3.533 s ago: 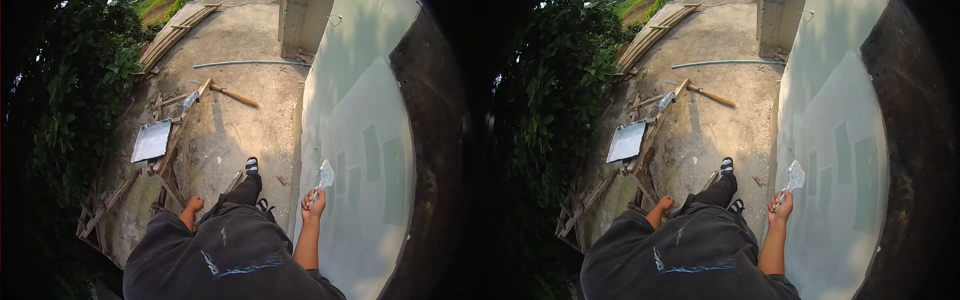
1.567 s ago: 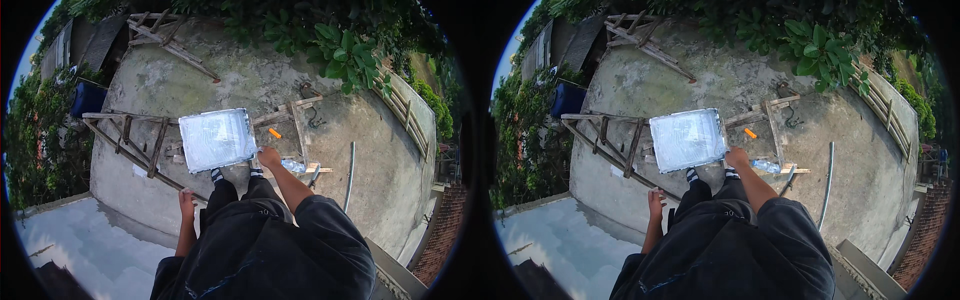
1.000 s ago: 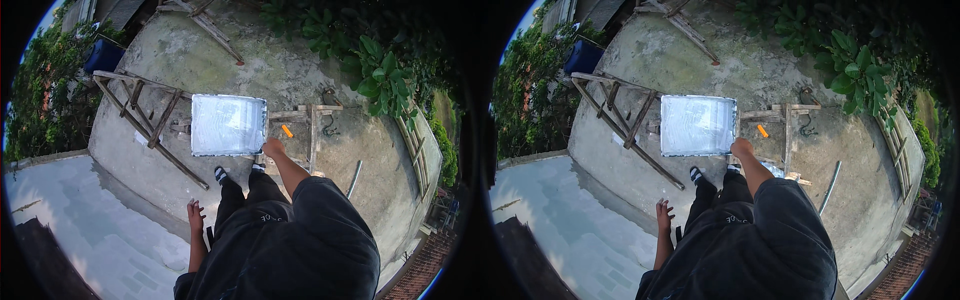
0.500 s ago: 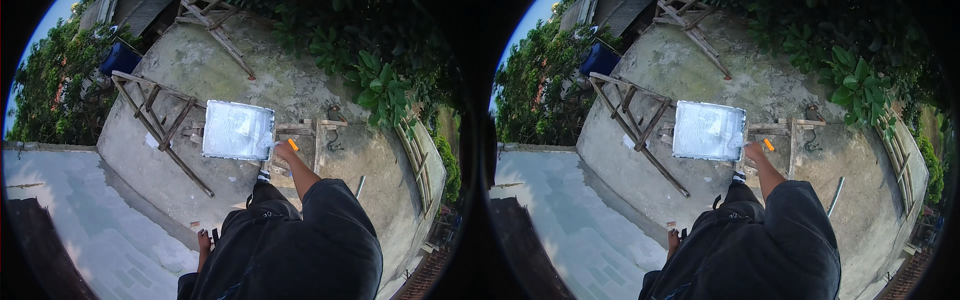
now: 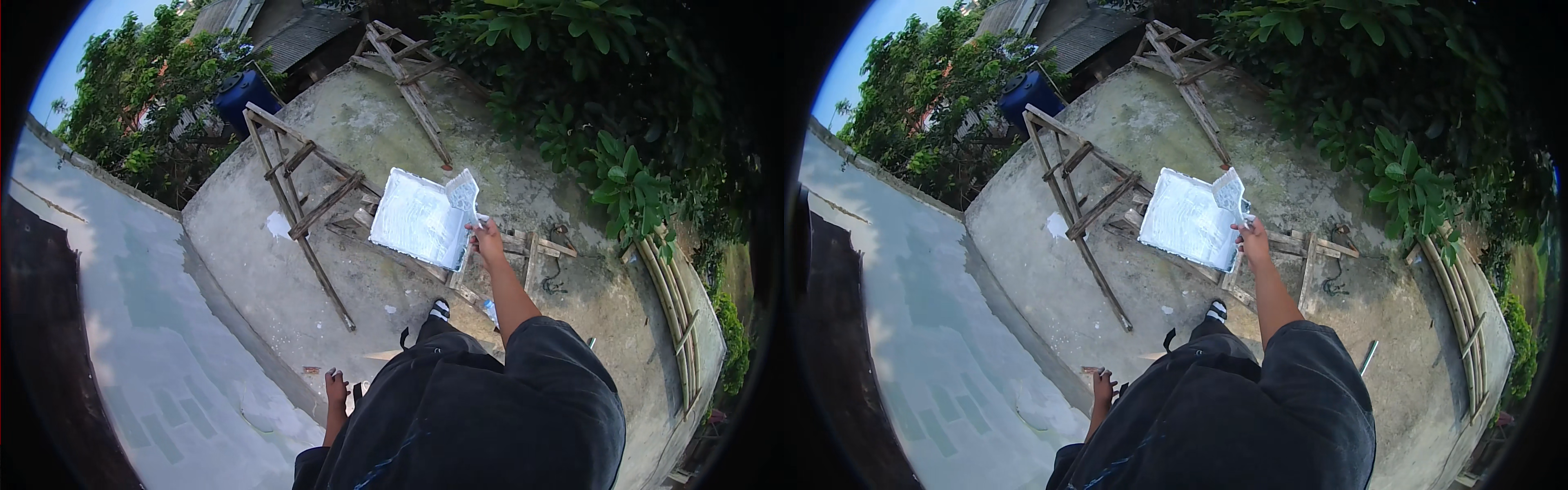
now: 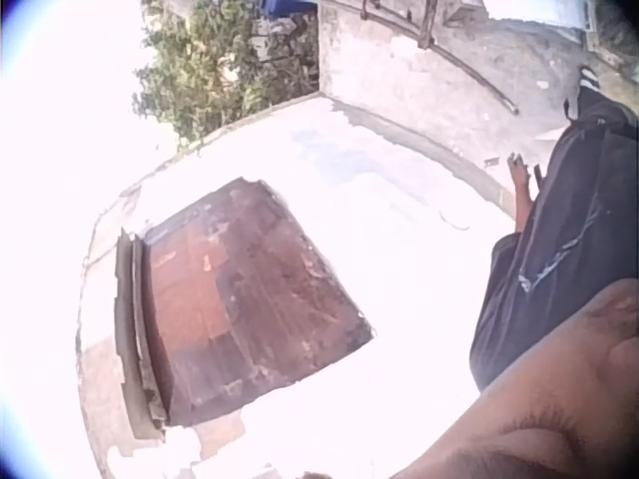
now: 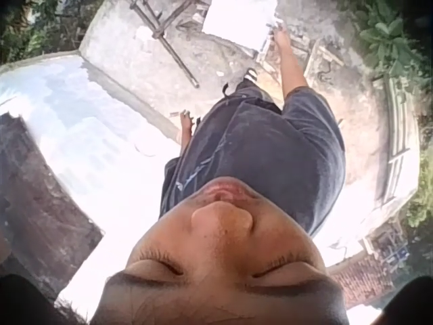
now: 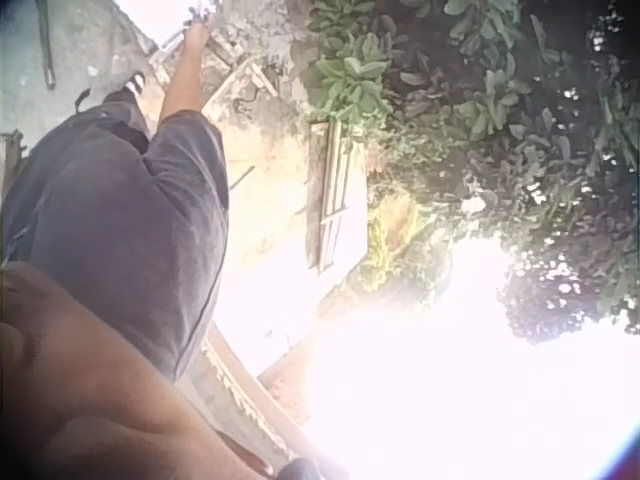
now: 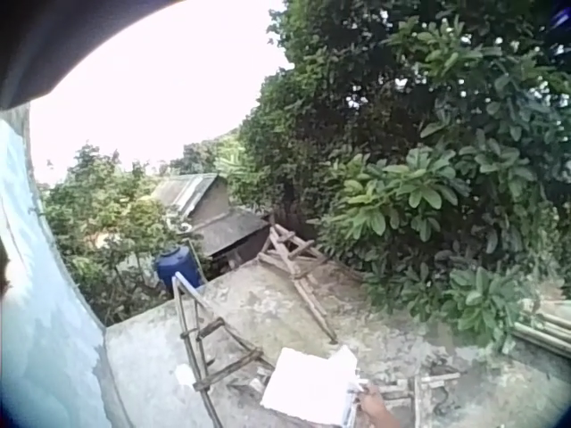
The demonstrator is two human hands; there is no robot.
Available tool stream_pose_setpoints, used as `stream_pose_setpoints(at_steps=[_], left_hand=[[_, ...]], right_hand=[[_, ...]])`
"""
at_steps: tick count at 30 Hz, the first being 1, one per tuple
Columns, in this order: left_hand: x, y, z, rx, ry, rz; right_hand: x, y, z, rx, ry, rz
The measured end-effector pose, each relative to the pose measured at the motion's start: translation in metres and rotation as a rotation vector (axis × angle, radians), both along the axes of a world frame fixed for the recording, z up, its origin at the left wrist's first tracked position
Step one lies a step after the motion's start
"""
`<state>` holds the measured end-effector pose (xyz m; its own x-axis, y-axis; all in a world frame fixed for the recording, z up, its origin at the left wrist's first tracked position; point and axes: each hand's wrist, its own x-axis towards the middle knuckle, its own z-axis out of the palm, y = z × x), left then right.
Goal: Painting an exterior wall with a brush.
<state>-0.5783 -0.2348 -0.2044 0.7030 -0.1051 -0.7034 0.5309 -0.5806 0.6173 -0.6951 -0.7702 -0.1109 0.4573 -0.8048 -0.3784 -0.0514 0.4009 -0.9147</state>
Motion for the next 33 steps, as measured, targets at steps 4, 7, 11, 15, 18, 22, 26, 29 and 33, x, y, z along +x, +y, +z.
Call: stream_pose_setpoints(at_steps=[4,7,11,15,18,22,26,29,33], left_hand=[[-0.056,0.098,-0.069,-0.006,-0.329,-0.281],[-0.091,0.172,-0.108,0.182,-0.293,-0.465],[-0.139,0.183,-0.102,0.309,-0.331,-0.775],[-0.2,0.213,-0.106,0.422,-0.497,-0.469],[-0.231,0.218,-0.092,0.108,-0.282,0.072],[-0.249,0.208,-0.059,-0.047,0.064,0.812],[-0.255,0.199,-0.019,-0.066,0.031,0.88],[-0.274,0.204,-0.006,-0.128,-0.041,1.022],[-0.29,0.208,0.013,-0.183,-0.11,1.146]], right_hand=[[0.013,0.011,0.032,-0.166,0.003,-0.024],[0.042,0.04,0.061,-0.294,-0.078,-0.019],[0.045,0.064,0.08,-0.355,-0.118,0.076],[0.088,0.131,0.104,-0.342,-0.287,0.284],[0.121,0.19,0.12,-0.287,-0.411,0.437],[0.151,0.276,0.146,-0.282,-0.504,0.655],[0.162,0.351,0.173,-0.159,-0.587,0.872],[0.17,0.412,0.183,-0.12,-0.633,1.04],[0.165,0.472,0.194,-0.003,-0.601,1.155]])
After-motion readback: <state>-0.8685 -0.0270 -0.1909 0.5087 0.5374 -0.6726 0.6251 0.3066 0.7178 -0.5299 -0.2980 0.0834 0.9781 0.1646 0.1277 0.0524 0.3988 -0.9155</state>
